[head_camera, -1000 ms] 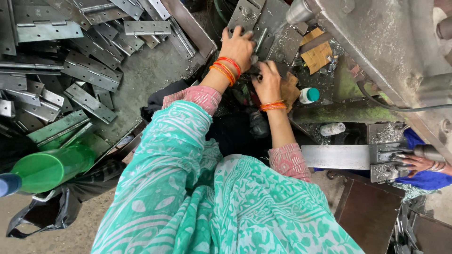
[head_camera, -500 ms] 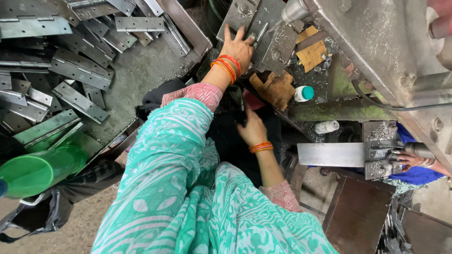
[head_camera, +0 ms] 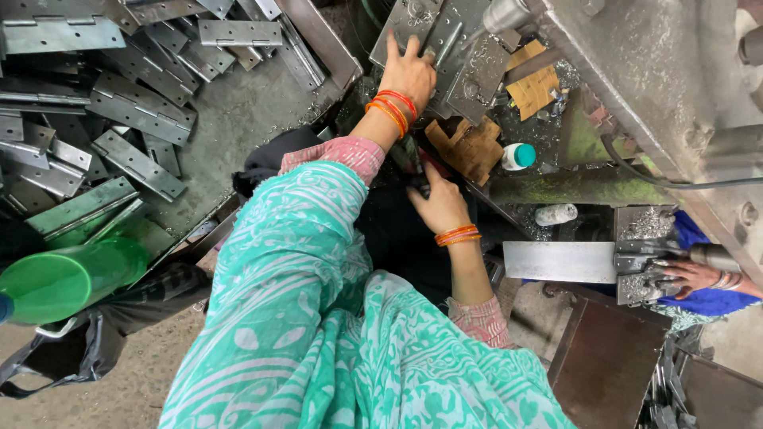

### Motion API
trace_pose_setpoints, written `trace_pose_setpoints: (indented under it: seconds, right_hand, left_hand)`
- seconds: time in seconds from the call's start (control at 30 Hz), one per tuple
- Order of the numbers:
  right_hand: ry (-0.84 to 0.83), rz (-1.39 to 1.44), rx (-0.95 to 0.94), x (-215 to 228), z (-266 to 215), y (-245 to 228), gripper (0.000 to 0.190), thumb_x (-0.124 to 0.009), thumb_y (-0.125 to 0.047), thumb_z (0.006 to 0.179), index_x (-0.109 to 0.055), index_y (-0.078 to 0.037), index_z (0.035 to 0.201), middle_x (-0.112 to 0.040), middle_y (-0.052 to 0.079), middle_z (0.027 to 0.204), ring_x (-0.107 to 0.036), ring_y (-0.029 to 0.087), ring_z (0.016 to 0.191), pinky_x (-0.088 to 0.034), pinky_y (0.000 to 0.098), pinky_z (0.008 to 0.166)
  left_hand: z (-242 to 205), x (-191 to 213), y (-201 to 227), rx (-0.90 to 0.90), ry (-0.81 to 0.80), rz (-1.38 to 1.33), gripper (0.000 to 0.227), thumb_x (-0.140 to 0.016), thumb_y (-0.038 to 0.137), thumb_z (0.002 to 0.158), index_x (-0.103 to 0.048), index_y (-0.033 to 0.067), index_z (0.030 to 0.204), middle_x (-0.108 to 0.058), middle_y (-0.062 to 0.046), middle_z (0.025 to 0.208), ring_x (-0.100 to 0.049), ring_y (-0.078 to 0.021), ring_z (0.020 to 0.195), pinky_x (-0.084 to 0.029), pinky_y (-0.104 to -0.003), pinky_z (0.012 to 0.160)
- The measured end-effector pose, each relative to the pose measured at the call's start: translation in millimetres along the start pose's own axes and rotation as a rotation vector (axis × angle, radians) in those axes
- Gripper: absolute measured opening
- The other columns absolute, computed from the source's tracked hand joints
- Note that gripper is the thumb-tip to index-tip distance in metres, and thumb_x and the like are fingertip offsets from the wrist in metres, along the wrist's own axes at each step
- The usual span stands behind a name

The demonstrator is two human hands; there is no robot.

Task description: The person repeatedly picks up metal hinge pieces from a pile, places them into a press machine, and operates the lever to process them. The processed pieces are then removed and placed back into the pile. This cycle is repeated continuously throughout the clip.

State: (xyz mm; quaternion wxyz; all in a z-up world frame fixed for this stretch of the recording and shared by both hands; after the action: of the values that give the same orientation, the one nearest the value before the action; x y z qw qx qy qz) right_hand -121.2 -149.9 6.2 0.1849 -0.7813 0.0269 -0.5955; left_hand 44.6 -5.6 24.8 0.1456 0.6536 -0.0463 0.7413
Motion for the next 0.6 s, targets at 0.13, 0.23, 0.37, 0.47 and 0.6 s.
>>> trace_pose_setpoints:
  seconds: [0.13,0.23,0.37,0.47,0.6]
  right_hand:
    - [-0.004,0.061,-0.084,-27.2,-9.7,-5.6,0.091,-0.080,-0.023,0.077,-0.037,-0.021,0.156,-0.072,0.023,0.110,-0.070,0.043,0.102,-0.056,0.0521,0.084]
    - [0.104,0.185,-0.074,-56.3,-31.9,-8.7,0.094,-0.079,-0.024,0.078,-0.032,-0.025,0.159,-0.073,0.022,0.109,-0.071,0.043,0.098,-0.057,0.0524,0.080]
    - [0.046,0.204,-0.126,-72.0,-36.2,-1.0,0.096,-0.078,-0.025,0.079,-0.028,-0.026,0.162,-0.074,0.021,0.105,-0.072,0.042,0.097,-0.058,0.0514,0.082]
    - [0.022,0.165,-0.045,-47.4,-21.0,-1.3,0.097,-0.078,-0.026,0.078,-0.028,-0.021,0.161,-0.072,0.023,0.106,-0.070,0.044,0.099,-0.056,0.0524,0.083]
    - [-0.004,0.032,-0.031,-9.7,-10.3,7.0,0.074,-0.077,-0.035,0.088,-0.046,-0.019,0.153,-0.072,0.023,0.115,-0.070,0.044,0.108,-0.057,0.0513,0.090]
  left_hand:
    - [16.2,2.1,-4.9,0.055,0.033,-0.019,0.030,-0.058,0.021,0.094,-0.078,0.0139,0.115,-0.064,-0.002,0.133,-0.040,-0.0362,0.137,-0.020,-0.077,0.110]
    - [15.5,-1.2,-1.2,0.035,0.000,0.029,0.031,-0.059,0.022,0.091,-0.077,0.0145,0.115,-0.064,-0.004,0.129,-0.038,-0.0365,0.138,-0.020,-0.076,0.109]
    - [2.4,0.9,3.0,0.022,0.073,0.039,0.030,-0.057,0.024,0.094,-0.077,0.0143,0.113,-0.065,-0.004,0.129,-0.040,-0.0371,0.136,-0.021,-0.074,0.110]
    - [8.5,-0.1,-0.3,0.032,0.091,0.023,0.030,-0.056,0.023,0.094,-0.078,0.0141,0.112,-0.065,-0.004,0.127,-0.041,-0.0373,0.136,-0.022,-0.075,0.109]
    - [18.4,-12.5,1.9,0.046,0.126,-0.037,0.028,-0.056,0.021,0.094,-0.079,0.0137,0.108,-0.066,-0.003,0.128,-0.042,-0.0362,0.136,-0.024,-0.073,0.111]
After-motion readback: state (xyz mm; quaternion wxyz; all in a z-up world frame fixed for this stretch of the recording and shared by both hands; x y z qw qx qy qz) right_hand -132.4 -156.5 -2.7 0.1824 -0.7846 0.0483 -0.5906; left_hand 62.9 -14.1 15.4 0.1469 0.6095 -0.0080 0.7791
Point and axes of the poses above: each hand's wrist, its own z-axis towards the middle knuckle, its own x-axis out of the back of the hand, y = z × x, the point moved 7 cm from there along z, towards the middle knuckle
